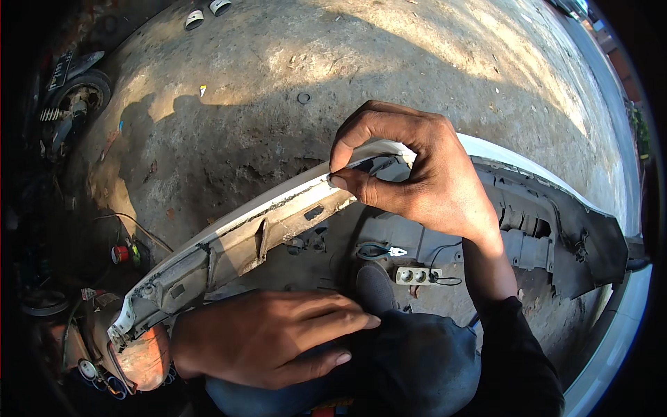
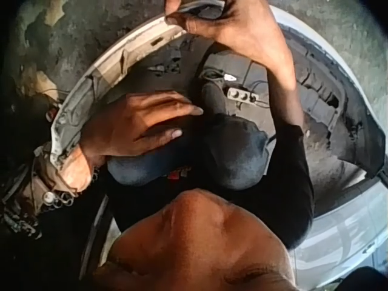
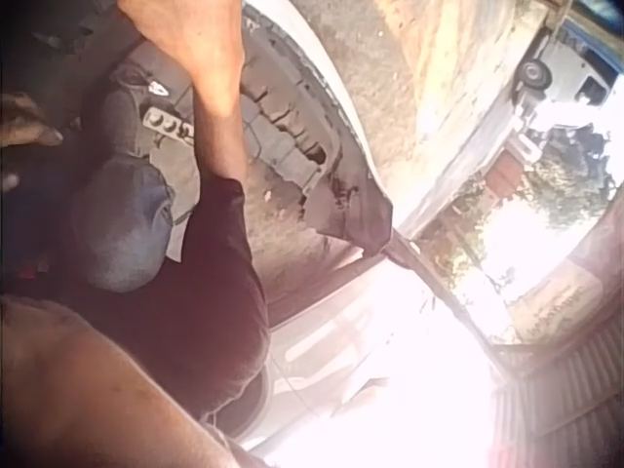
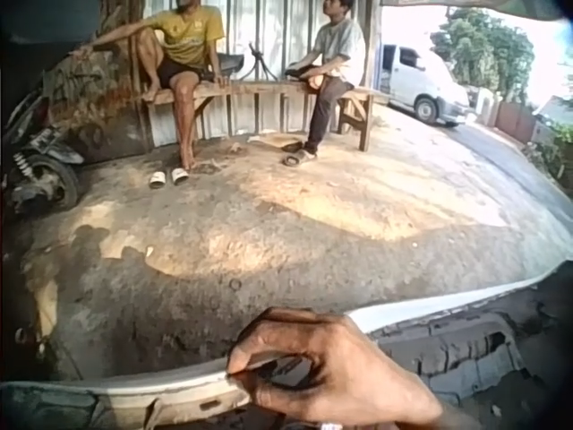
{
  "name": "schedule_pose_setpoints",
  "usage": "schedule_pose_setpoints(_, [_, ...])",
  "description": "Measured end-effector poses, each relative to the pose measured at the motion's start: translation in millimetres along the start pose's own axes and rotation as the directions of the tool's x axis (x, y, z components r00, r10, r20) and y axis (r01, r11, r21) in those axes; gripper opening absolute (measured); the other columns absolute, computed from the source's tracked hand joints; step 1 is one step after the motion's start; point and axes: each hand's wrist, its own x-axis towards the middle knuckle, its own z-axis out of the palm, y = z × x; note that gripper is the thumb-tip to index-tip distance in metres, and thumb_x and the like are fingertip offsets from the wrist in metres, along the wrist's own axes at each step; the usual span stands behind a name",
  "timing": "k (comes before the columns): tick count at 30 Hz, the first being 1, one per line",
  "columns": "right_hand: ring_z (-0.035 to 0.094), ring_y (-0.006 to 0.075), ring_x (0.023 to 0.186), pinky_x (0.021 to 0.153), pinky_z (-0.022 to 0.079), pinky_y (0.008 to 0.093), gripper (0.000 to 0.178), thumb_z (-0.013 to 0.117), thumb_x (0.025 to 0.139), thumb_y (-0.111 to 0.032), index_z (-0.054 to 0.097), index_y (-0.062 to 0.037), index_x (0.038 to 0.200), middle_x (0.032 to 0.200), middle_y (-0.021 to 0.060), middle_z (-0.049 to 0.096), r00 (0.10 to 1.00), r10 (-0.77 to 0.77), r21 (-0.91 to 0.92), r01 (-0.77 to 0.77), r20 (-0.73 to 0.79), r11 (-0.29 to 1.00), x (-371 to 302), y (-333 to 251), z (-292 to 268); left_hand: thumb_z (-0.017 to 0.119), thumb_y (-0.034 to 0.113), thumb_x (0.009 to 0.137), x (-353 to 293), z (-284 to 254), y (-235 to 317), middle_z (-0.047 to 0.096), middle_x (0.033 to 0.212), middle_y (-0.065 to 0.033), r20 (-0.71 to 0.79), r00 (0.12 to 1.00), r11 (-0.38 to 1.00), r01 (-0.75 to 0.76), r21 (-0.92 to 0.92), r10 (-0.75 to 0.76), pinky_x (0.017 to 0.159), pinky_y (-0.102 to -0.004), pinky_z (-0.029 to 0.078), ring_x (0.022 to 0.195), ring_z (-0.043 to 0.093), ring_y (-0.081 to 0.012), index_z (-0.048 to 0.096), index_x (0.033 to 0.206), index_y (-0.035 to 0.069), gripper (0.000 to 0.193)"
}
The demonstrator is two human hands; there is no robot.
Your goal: Repairing a damaged car bumper using a soldering iron to melt plastic filler into cracks.
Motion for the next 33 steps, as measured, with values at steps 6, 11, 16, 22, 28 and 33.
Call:
schedule_pose_setpoints(6, [0.068,0.0266,0.085,0.078,0.053,0.0371,0.017,0.074,0.074,-0.004,0.070,-0.0048,0.091,0.086,0.0075,0.068,0.944,-0.326,-0.169,0.331,0.060,0.928,9.6,-4.7,0.2,0.052,0.008,0.094,-33.0,-15.8,66.7,0.067,0.095,-0.0147,-0.625,0.779,0.742,0.397,0.541,0.039,0.064,-0.0323,0.052,0.072,0.065,-0.0257,0.063,0.114,0.000,0.024])
schedule_pose_setpoints(11, [0.067,0.0242,0.087,0.083,0.051,0.0371,0.018,0.077,0.071,-0.006,0.072,-0.0092,0.089,0.085,0.0040,0.068,0.971,-0.230,-0.175,0.237,0.061,0.956,8.0,1.3,2.0,0.055,0.007,0.092,-1.1,-20.3,35.4,0.061,0.117,-0.0181,-0.645,0.759,0.461,0.545,0.700,0.082,0.084,-0.0372,0.052,0.100,0.064,-0.0306,0.062,0.119,0.001,0.029])
schedule_pose_setpoints(16, [0.068,0.0273,0.086,0.077,0.054,0.0372,0.018,0.074,0.073,-0.002,0.070,-0.0049,0.090,0.087,0.0080,0.068,0.957,-0.268,-0.113,0.281,0.115,0.953,17.1,-7.0,-4.9,0.061,0.007,0.089,10.0,-16.3,31.9,0.061,0.124,-0.0160,-0.654,0.755,0.492,0.552,0.673,0.046,0.091,-0.0407,0.052,0.105,0.063,-0.0325,0.060,0.128,0.002,0.039])
schedule_pose_setpoints(22, [0.070,0.0289,0.086,0.076,0.056,0.0379,0.017,0.071,0.075,0.001,0.069,-0.0014,0.091,0.089,0.0121,0.069,0.971,-0.173,-0.030,0.180,0.166,0.983,18.6,-8.7,-10.9,0.066,0.008,0.087,14.5,-10.3,24.7,0.062,0.122,-0.0147,-0.659,0.746,0.446,0.561,0.697,0.092,0.087,-0.0388,0.054,0.103,0.064,-0.0305,0.063,0.126,0.003,0.039])
schedule_pose_setpoints(28, [0.068,0.0278,0.086,0.075,0.052,0.0371,0.015,0.076,0.079,-0.008,0.070,-0.0021,0.092,0.089,0.0106,0.067,0.986,-0.129,0.071,0.123,0.101,0.990,10.9,-2.8,-5.3,0.071,0.006,0.079,11.7,-7.5,19.1,0.059,0.126,-0.0134,-0.608,0.791,0.306,0.562,0.768,0.073,0.088,-0.0400,0.053,0.102,0.061,-0.0302,0.064,0.126,0.003,0.047])
schedule_pose_setpoints(33, [0.066,0.0267,0.088,0.077,0.052,0.0364,0.015,0.076,0.079,-0.007,0.069,-0.0025,0.092,0.092,0.0101,0.066,0.991,-0.132,0.100,0.131,0.005,0.986,0.4,2.7,6.9,0.072,0.006,0.078,12.0,-8.9,15.5,0.059,0.124,-0.0174,-0.591,0.796,0.284,0.542,0.791,0.129,0.086,-0.0424,0.053,0.101,0.061,-0.0316,0.064,0.123,0.001,0.045])
